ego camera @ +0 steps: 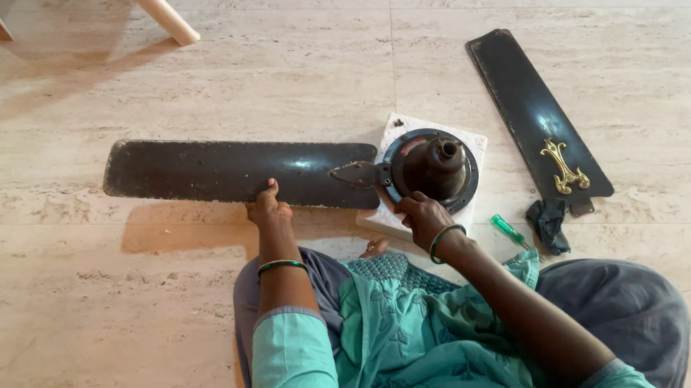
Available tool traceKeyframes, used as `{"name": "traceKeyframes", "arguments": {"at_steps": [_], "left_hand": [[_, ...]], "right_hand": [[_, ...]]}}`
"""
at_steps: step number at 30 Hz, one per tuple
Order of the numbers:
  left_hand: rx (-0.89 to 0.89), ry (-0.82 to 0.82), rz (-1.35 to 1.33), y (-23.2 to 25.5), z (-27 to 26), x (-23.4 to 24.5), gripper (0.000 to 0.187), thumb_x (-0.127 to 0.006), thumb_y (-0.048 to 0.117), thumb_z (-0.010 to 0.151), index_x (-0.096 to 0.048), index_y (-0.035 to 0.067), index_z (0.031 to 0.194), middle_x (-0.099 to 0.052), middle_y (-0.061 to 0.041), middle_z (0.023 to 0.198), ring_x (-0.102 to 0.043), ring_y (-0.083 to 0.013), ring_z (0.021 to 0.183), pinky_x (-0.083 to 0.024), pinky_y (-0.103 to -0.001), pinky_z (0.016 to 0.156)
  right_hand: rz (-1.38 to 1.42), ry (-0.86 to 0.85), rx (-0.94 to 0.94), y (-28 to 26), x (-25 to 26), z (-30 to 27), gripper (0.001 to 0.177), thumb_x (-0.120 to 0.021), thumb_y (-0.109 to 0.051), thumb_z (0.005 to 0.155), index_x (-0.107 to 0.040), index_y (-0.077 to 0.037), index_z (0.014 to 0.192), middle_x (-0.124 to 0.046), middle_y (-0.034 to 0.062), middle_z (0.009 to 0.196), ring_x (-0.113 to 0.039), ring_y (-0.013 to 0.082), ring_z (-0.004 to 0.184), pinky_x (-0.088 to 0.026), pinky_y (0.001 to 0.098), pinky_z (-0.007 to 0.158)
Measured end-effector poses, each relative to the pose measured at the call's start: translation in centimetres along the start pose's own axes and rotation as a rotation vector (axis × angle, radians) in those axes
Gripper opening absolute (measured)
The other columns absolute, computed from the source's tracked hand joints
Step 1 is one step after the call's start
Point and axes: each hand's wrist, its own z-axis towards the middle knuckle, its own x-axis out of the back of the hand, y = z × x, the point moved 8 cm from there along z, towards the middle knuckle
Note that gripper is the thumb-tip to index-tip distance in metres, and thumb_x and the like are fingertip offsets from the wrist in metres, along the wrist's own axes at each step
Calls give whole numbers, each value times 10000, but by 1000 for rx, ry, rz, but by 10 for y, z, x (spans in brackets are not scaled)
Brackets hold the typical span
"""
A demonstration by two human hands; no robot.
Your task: The person sits on the floor and cleans a ceiling fan motor housing and a fan blade with a cloth. They then attach the blade to the motor housing and use a screwdriver to tighten the mounting screw.
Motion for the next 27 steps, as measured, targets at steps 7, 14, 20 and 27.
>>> {"name": "traceKeyframes", "arguments": {"at_steps": [7,14,20,27], "left_hand": [[50,9,33,1,-3,1,679,-804,-175,729,-501,54,1292,-632,-82,1280,-625,-179,955,-595,-286,710],[44,-20,-19,2,-2,0,649,-831,-181,716,-556,33,1264,-678,-68,1227,-640,-151,919,-554,-248,658],[0,0,-21,4,-2,0,594,-806,-201,709,-586,29,1210,-689,-88,1175,-667,-165,883,-609,-258,671],[5,-28,-23,4,-6,-5,612,-803,-199,709,-545,8,1224,-656,-121,1222,-634,-191,897,-643,-310,681]], "right_hand": [[-187,287,178,17,-20,-47,246,-638,8,802,-748,-104,992,-705,47,1024,-654,285,1003,-573,422,757],[-204,277,217,17,-28,-56,267,-641,24,777,-744,-68,1006,-705,82,1094,-657,279,1019,-581,409,834],[-173,427,-183,77,51,-79,83,-708,-152,936,-768,-164,993,-747,54,973,-718,266,825,-596,416,672],[-302,42,-793,204,73,-105,349,-842,-257,823,-747,-208,1155,-731,110,1187,-689,314,1110,-556,470,916]]}}
